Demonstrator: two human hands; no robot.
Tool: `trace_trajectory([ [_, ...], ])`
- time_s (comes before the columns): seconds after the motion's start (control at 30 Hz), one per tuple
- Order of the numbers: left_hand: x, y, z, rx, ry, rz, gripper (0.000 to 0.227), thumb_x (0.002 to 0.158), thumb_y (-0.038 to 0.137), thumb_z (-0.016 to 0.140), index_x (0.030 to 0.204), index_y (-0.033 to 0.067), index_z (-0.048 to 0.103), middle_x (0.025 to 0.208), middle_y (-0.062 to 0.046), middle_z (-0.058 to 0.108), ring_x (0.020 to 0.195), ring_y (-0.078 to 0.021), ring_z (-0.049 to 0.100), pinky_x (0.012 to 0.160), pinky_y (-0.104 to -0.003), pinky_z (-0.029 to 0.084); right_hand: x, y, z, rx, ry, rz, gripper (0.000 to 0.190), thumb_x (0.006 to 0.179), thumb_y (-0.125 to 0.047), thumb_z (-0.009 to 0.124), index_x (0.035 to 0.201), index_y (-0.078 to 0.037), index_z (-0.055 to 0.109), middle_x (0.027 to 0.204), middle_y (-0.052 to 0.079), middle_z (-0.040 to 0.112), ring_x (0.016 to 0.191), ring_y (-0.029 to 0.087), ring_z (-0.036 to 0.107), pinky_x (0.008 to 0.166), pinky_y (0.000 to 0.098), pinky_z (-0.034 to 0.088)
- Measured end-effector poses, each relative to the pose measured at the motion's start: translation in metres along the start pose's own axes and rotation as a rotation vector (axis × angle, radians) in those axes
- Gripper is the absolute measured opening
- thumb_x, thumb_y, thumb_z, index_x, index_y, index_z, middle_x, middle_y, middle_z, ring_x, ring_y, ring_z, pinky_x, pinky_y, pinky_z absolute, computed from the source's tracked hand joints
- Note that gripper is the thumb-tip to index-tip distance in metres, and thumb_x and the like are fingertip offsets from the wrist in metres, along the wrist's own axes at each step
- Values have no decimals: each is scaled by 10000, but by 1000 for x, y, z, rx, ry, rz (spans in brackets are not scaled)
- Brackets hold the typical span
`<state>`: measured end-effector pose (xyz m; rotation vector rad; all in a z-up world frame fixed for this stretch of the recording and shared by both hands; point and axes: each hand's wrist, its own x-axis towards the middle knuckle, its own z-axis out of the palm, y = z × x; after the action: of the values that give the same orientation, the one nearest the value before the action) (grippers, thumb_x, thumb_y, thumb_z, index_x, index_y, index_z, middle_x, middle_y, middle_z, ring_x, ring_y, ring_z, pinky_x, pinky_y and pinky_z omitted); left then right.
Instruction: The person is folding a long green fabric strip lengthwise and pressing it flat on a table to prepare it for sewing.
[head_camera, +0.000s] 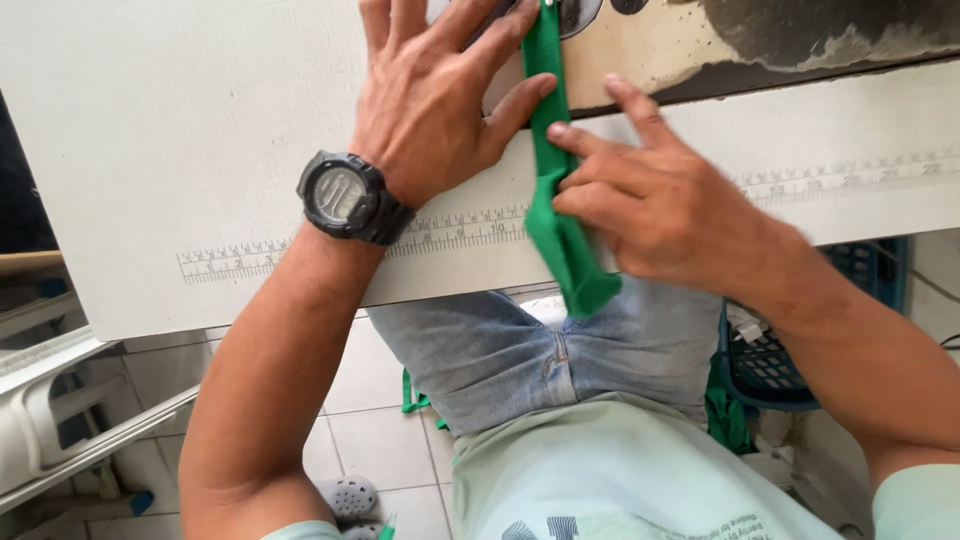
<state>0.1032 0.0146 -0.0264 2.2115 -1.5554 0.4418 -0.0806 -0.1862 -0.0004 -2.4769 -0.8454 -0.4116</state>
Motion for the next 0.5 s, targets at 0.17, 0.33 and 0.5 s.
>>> trace_trajectory([
  [0.17, 4, -9, -6, -132, 19, 126, 496, 1183, 508, 823, 1400, 70, 743, 1369, -156, 715, 1225, -432, 590, 1025, -632, 441, -7, -1, 2, -58, 33, 40, 172, 1027, 174, 616, 1074, 23, 683, 1080, 193, 733, 1407, 375, 679, 1226, 810, 468],
  [0.33, -4, 3, -12, -180, 31, 231, 306, 1193, 281, 857, 1270, -7, 789, 1389, -133, 657, 1364, -366, 535, 1042, -568, 430, -5, -7, 3, -14, 46, 62, 101, 1058, 132, 671, 1091, 37, 680, 1099, 235, 727, 1425, 399, 654, 1230, 806, 458],
  [0.5, -6, 0, -12, -221, -8, 245, 330, 1207, 297, 827, 1401, 43, 745, 1439, -158, 670, 1401, -399, 542, 1071, -588, 469, -8, -8, 4, -19, 37, 77, 91, 1066, 114, 666, 1106, 32, 659, 1061, 217, 721, 1428, 406, 649, 1234, 799, 453],
])
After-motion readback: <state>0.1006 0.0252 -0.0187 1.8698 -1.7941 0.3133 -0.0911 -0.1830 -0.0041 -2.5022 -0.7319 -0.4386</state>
